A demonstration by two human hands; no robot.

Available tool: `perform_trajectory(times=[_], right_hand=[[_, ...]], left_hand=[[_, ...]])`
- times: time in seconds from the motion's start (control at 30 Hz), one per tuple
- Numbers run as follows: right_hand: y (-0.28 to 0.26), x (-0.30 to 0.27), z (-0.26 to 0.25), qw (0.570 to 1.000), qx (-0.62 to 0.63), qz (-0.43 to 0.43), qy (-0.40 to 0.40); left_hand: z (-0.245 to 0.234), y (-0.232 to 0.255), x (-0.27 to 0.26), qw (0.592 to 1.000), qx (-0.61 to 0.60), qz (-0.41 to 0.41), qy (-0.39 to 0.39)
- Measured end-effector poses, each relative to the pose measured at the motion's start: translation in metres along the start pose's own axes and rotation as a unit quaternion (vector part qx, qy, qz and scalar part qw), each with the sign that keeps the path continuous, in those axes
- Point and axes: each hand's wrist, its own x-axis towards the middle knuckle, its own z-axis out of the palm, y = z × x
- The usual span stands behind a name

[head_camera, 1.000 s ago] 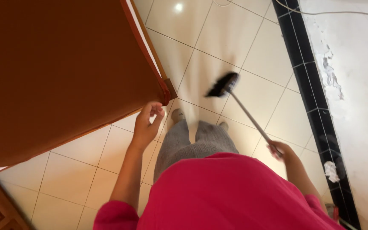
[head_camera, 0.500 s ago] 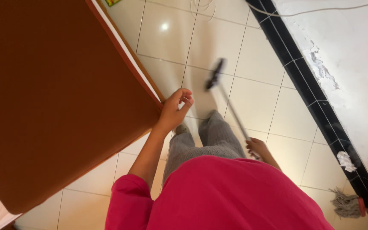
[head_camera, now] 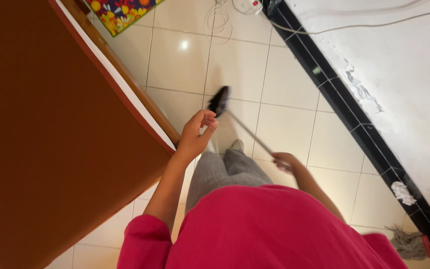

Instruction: The recorder wipes a wooden surface and then sweeps the tiled floor around the beds in a hotel room.

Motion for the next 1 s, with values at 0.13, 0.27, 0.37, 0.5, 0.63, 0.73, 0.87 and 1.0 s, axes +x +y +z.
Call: perform_trajectory(times=[0.13,0.27,0.37,0.5,0.63,0.73,0.87,1.0], right_hand=[[0.051,-0.045,-0.090,0.991,0.103,0.035,0.075],[0.037,-0.056,-0.087,0.980,-0.022,0.061,0.189],[-0.010,-0.068,-0.052,0.981,-0.070,0.025,0.181],[-0.091,-0.079,0.010,0.990,-0.055,-0.016,0.131],[-0.202,-0.032,0.117,0.995,-0.079,-0.036,0.050],[-0.309,0.015,0.215,0.990,-0.103,-0.096,-0.027],[-0.428,0.091,0.344,0.974,-0.109,-0.151,-0.131],[-0.502,0.164,0.410,0.983,-0.007,-0.087,-0.160]], left_hand=[[0.009,-0.001,0.022,0.999,-0.029,-0.027,-0.014],[0.009,-0.017,0.058,0.998,0.010,-0.018,-0.056],[0.000,-0.010,0.091,0.997,0.008,-0.015,-0.076],[-0.028,-0.013,0.146,0.992,0.007,-0.003,-0.125],[-0.085,-0.015,0.196,0.988,-0.039,0.015,-0.149],[-0.141,-0.019,0.224,0.992,0.016,0.039,-0.118],[-0.223,-0.022,0.238,0.997,0.028,0.014,-0.067],[-0.284,-0.032,0.238,0.994,0.071,-0.085,0.018]])
